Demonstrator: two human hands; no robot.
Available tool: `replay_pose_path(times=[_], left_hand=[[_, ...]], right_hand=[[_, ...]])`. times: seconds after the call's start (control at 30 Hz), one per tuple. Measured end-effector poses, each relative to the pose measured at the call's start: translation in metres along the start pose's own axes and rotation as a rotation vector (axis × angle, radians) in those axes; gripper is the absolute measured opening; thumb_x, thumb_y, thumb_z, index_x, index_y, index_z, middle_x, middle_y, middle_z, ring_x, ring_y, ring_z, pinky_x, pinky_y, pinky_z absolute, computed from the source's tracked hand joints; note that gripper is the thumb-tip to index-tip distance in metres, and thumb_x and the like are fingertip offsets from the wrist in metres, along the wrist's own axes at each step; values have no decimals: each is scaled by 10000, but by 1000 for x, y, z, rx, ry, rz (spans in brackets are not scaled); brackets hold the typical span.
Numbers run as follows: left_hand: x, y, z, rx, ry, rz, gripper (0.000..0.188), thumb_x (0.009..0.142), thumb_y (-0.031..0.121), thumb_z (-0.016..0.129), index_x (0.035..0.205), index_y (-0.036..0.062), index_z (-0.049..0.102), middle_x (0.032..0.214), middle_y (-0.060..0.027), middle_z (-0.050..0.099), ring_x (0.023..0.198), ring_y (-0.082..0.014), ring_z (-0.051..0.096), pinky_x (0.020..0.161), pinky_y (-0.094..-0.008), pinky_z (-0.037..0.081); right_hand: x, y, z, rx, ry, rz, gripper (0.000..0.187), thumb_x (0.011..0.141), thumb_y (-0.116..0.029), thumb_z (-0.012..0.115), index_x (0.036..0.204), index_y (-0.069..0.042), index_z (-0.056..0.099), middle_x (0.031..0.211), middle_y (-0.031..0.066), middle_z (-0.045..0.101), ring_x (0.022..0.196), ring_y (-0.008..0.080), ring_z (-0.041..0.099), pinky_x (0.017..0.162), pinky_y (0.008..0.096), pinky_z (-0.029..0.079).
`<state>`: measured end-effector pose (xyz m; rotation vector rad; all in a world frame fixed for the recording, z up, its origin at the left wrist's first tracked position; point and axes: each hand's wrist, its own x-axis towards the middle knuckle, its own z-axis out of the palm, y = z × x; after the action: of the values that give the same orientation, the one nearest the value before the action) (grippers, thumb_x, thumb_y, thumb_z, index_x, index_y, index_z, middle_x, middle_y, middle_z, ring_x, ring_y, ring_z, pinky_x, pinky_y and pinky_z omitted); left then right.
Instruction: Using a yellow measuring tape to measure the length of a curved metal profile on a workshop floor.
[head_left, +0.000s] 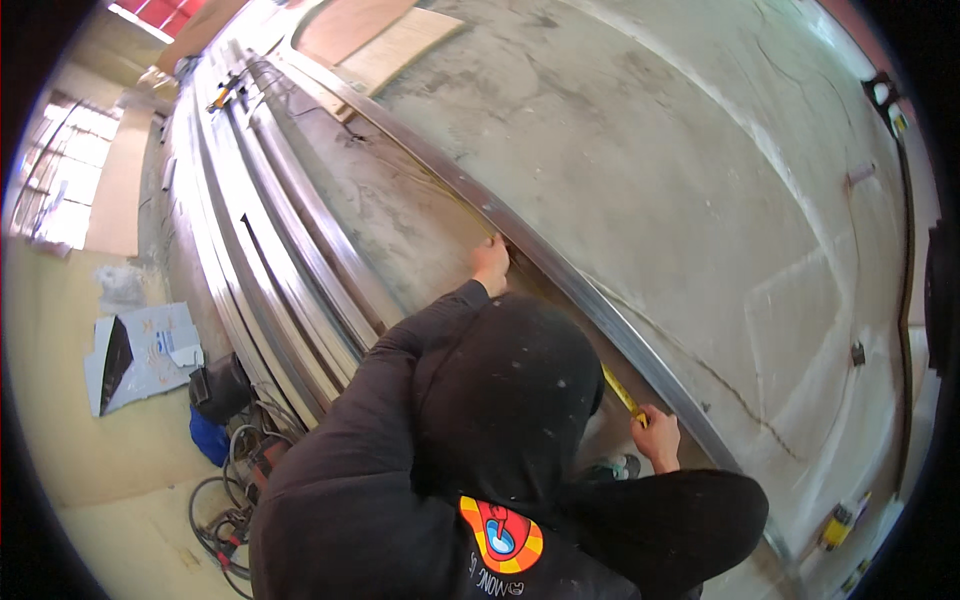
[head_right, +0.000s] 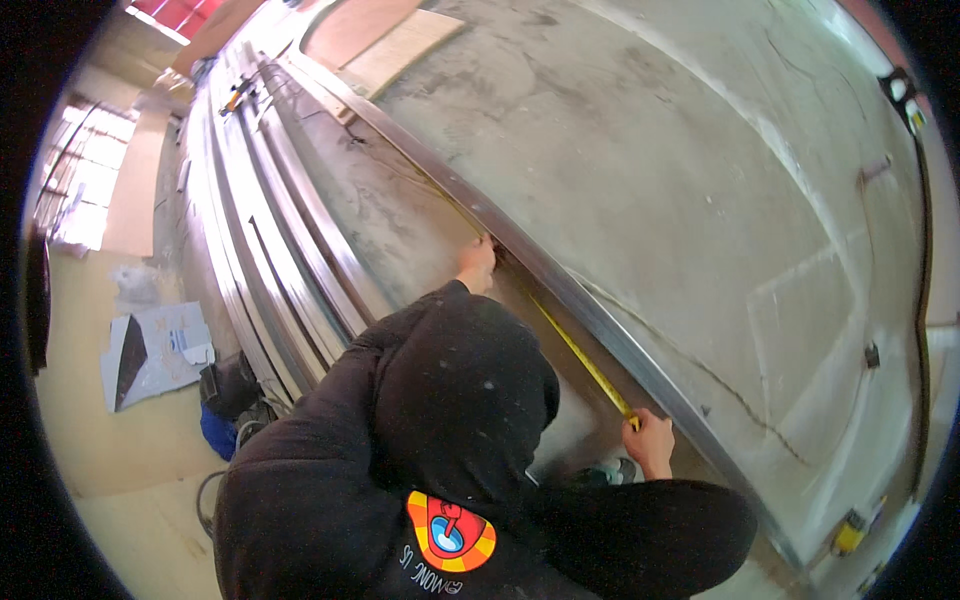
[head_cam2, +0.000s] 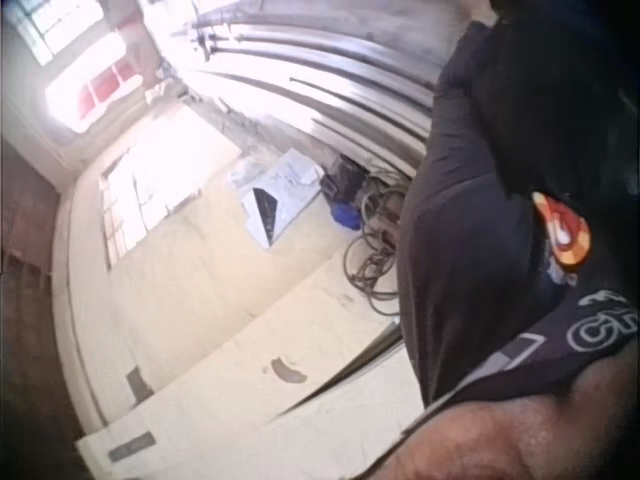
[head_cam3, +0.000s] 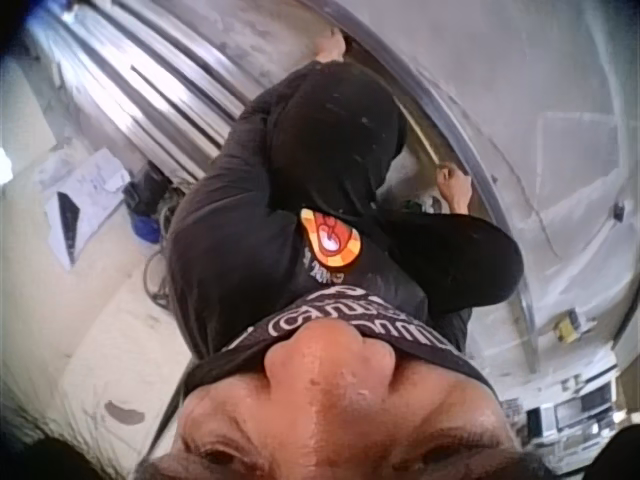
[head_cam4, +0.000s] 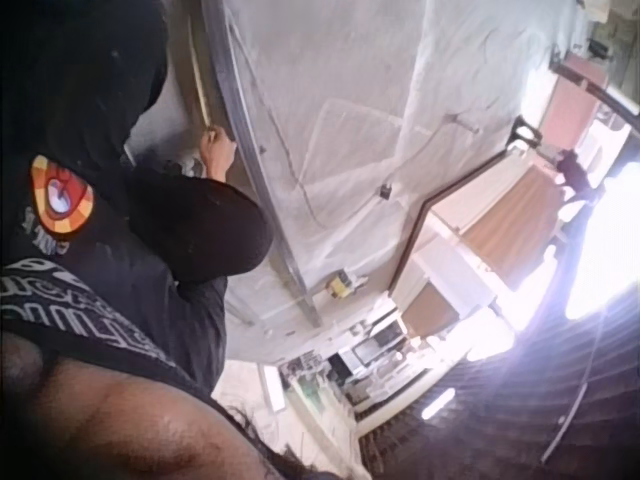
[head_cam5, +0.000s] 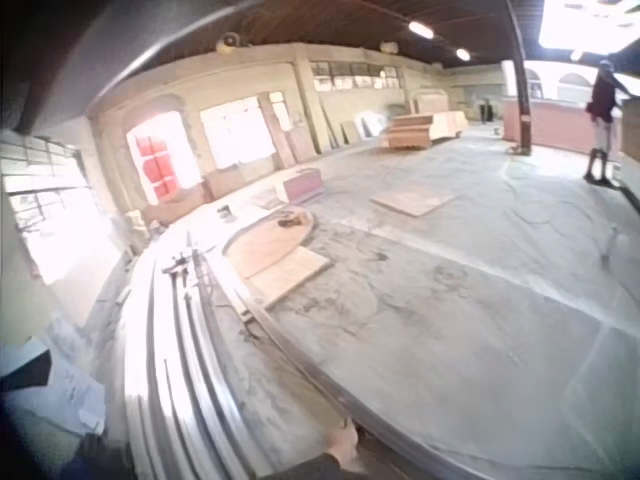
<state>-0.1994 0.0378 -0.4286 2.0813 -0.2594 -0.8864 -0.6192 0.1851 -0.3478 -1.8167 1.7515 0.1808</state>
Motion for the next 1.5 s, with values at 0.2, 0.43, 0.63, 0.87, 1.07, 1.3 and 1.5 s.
replay_pose_path(times=[0.2,0.43,0.63,0.87,1.07,1.3,1.5], left_hand=[[31,-6,4,-24,-91,-106,442,920,311,550,1234,3,505,1147,-136,588,959,-292,572,789,-412,452],[44,6,-26,-155,-154,-130,423,967,421,478,1147,43,542,1063,-68,608,849,-197,561,662,-365,456],[4,11,-2,-302,-128,-152,423,976,359,485,1213,10,508,1215,-91,571,1077,-242,530,901,-435,437],[25,-2,-3,-339,-208,-130,423,972,347,497,1220,4,503,1212,-87,563,1067,-264,536,910,-462,444],[31,15,-13,-362,-69,-132,269,962,236,531,1137,33,551,1092,-87,589,959,-240,579,840,-431,487],[29,3,-7,-391,-107,-138,240,912,186,586,1100,38,566,1028,-112,600,906,-261,602,767,-430,541],[46,-1,-16,-457,-205,-131,183,934,159,568,1078,46,569,969,-99,596,818,-245,588,679,-375,532]], right_hand=[[-2,38,10,-55,216,-105,166,792,-234,583,871,-104,650,804,164,657,821,411,578,782,489,486],[-33,59,-4,-105,273,124,157,818,-289,625,861,-150,684,759,92,650,823,324,566,704,432,479],[-61,89,-6,-160,490,135,138,816,-283,659,845,-151,686,785,54,654,796,296,559,686,405,463],[-56,95,5,-180,666,138,146,784,-308,685,835,-171,694,769,38,650,789,273,560,665,388,471],[-43,87,6,-167,663,106,139,790,-304,681,839,-174,693,799,30,652,802,269,559,679,383,471],[-53,94,5,-184,717,69,105,792,-250,688,832,-153,690,792,18,647,775,257,554,672,357,460],[-49,90,6,-151,701,98,119,810,-275,670,848,-165,692,813,26,656,801,268,560,687,378,473]])
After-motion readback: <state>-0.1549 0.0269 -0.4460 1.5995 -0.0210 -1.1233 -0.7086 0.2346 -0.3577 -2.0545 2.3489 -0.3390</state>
